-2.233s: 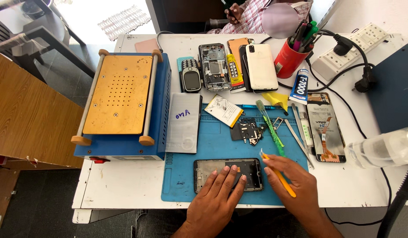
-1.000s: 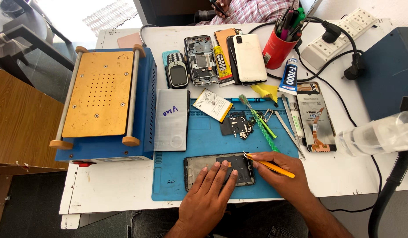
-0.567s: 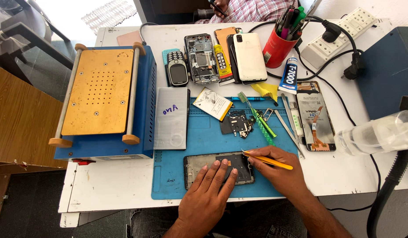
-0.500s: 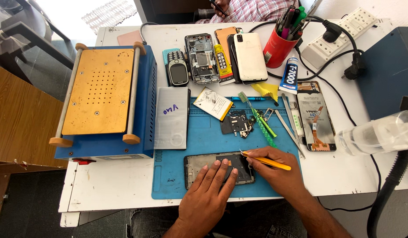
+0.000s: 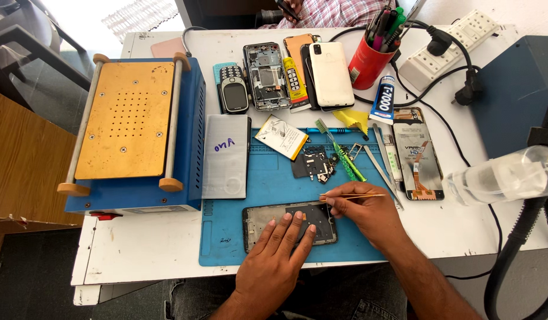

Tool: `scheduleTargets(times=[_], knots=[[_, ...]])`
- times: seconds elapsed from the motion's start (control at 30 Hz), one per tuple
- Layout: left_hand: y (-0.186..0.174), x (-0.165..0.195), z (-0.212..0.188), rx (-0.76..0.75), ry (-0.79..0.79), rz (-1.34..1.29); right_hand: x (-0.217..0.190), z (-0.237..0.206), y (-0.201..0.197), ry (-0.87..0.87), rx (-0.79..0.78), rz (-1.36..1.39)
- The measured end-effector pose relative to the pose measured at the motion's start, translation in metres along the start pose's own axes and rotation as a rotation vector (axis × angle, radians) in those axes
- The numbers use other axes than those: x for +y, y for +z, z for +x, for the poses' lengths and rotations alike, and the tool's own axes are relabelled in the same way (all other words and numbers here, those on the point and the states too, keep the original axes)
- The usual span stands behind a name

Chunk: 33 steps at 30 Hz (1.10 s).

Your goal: The person holds a disassembled phone frame and uses a yellow pry tool to scrape old adhesive and residue off the frame's inner edges. They then peel a strip of adhesive backing and press the adhesive into the frame, continuing to clean and press the frame edges on the work mat.

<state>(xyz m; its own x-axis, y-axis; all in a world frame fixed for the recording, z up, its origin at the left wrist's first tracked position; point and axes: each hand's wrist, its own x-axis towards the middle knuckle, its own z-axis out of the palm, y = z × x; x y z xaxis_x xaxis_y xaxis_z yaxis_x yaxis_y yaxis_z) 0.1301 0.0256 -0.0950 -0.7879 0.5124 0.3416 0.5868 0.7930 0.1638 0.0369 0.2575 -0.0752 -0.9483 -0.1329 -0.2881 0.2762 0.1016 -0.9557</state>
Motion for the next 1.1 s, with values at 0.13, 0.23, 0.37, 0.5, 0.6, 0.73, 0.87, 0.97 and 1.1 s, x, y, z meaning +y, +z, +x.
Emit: scheduleTargets(times=[0.13,0.23,0.37,0.5,0.6,0.73,0.87,0.97,1.1], knots=[[0.000,0.000,0.002,0.012,0.004,-0.020,0.004,-0.002,0.006,-0.085,-0.018,-0.035],[0.000,0.000,0.001,0.016,0.003,-0.014,0.009,-0.005,0.007,-0.151,-0.007,-0.092],[0.000,0.001,0.000,0.024,-0.007,-0.015,0.013,-0.008,0.003,-0.200,0.015,-0.115],[0.001,0.001,0.000,0.032,-0.010,-0.035,0.016,-0.009,0.001,-0.206,0.013,-0.070],[0.001,0.001,0.000,0.013,-0.004,-0.023,0.016,-0.009,-0.001,-0.204,0.013,-0.082],[0.001,0.002,0.001,0.022,-0.014,-0.047,0.015,-0.008,-0.005,-0.171,0.024,-0.071],[0.000,0.002,0.002,0.014,-0.013,-0.053,0.014,-0.007,-0.008,-0.162,0.015,-0.064],[-0.001,0.001,0.001,-0.012,-0.008,-0.043,0.013,-0.005,-0.007,-0.169,-0.012,-0.091],[-0.001,0.002,0.002,0.019,-0.003,-0.048,0.011,-0.003,-0.002,-0.162,-0.052,-0.055]])
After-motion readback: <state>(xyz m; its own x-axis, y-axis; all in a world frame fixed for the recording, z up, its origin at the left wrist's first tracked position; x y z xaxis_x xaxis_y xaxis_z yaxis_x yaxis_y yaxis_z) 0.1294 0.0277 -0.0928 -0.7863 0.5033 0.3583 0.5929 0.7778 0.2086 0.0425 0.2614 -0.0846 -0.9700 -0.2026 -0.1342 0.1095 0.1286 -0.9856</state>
